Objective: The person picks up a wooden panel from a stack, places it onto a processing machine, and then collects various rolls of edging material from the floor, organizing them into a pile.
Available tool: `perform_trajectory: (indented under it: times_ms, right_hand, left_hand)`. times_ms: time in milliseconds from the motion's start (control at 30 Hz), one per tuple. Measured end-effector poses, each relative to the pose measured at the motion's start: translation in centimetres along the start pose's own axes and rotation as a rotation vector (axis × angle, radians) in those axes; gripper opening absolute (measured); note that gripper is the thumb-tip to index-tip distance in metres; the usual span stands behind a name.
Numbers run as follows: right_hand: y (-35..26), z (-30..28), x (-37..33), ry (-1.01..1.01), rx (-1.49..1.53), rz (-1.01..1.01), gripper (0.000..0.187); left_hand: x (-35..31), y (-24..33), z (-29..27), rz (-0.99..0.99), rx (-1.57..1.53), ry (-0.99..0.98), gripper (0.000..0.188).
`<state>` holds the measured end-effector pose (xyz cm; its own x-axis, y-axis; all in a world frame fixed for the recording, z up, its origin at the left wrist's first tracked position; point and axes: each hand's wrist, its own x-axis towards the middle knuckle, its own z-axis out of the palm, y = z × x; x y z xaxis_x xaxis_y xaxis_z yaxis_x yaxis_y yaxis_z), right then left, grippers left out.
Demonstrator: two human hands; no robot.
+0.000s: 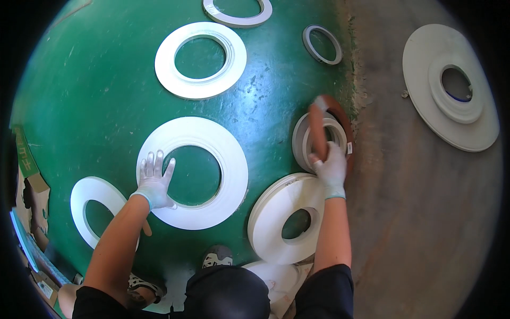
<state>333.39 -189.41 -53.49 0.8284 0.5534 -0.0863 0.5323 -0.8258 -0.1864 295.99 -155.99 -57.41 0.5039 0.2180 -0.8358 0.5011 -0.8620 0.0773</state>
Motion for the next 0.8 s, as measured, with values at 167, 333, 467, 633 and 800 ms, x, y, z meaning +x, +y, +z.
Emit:
perform_trajectory:
  times_ms: [167,333,467,633,800]
  right_hand:
    - [-0.6,6.0,-1.0,0.04,-0.152,0.018,0.079]
    - [-0.8,4.2,-0.1,-0.141,0.031,0.102,0.064]
    - [-0.2,5.1,0.5,-0.096,-0.056,0.043,0.057]
    - [1.5,3.9,0.2,-0.04,-0.061,0.055,0.052]
    - [0.8,5.9,1.2,-0.011,0.016,0.016,0.053]
  left_hand:
    - [0.3,0.2,0.3,-0.025,-0.002,-0.027,0.133]
    - [0.1,0.7,0.3,-0.052,0.015,0.007,0.135]
    - [-0.4,1.2,-0.2,-0.02,0.106,0.067,0.122]
    - [0.3,3.5,-13.2,0.122,-0.01,0.026,0.062]
    - [10.1,1.6,-13.3,0.118,0.017,0.835,0.075]
